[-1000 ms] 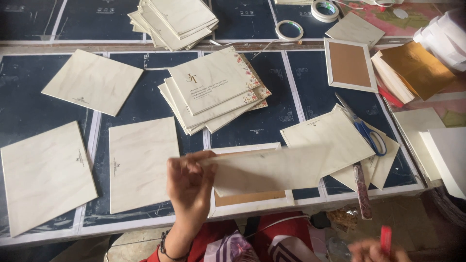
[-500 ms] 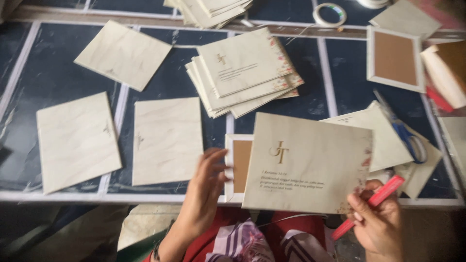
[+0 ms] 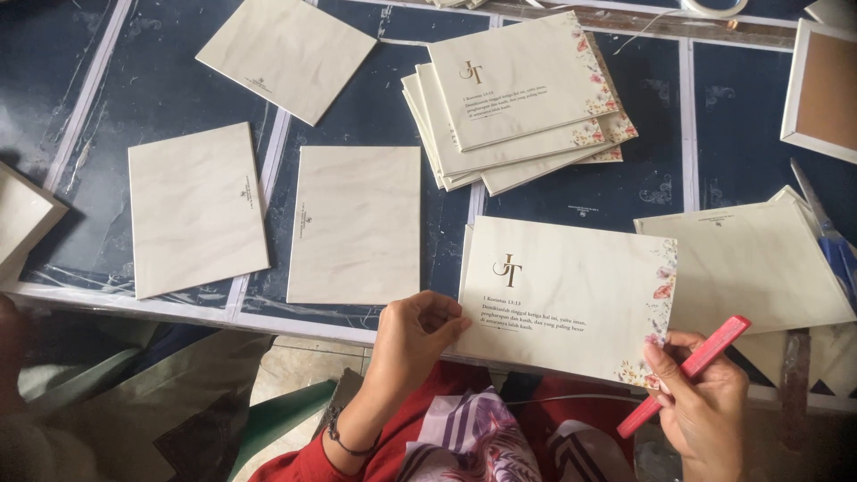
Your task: Assembling wedding invitations by applying adhesive to cardstock and attaching printed inserts.
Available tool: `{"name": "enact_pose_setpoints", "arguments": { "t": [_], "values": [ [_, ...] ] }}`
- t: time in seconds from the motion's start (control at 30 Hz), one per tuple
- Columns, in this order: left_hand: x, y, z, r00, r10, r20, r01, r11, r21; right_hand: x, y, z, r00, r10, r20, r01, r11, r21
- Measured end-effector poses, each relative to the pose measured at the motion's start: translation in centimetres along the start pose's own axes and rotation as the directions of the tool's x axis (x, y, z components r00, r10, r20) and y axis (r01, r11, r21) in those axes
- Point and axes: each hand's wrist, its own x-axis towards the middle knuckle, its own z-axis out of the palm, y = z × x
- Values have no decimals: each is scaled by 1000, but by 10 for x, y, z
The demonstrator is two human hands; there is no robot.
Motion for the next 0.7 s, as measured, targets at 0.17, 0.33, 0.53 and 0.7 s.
{"name": "enact_pose_setpoints", "arguments": {
  "t": [0.17,0.33,0.53,0.7],
  "values": [
    [9,-22,1,966,258,-5,-241,909,341,0,2,9,997,-9,-79,2,996,-84],
    [17,-37,4,945,327,-1,-289,836,467,4,11,10,996,-4,-85,-2,997,-78],
    [18,-38,5,953,304,2,-265,828,495,5,12,12,996,-21,-84,13,996,-89],
    [17,-42,8,952,307,-6,-261,817,514,3,11,13,996,-45,-79,37,995,-94]
  ]
}}
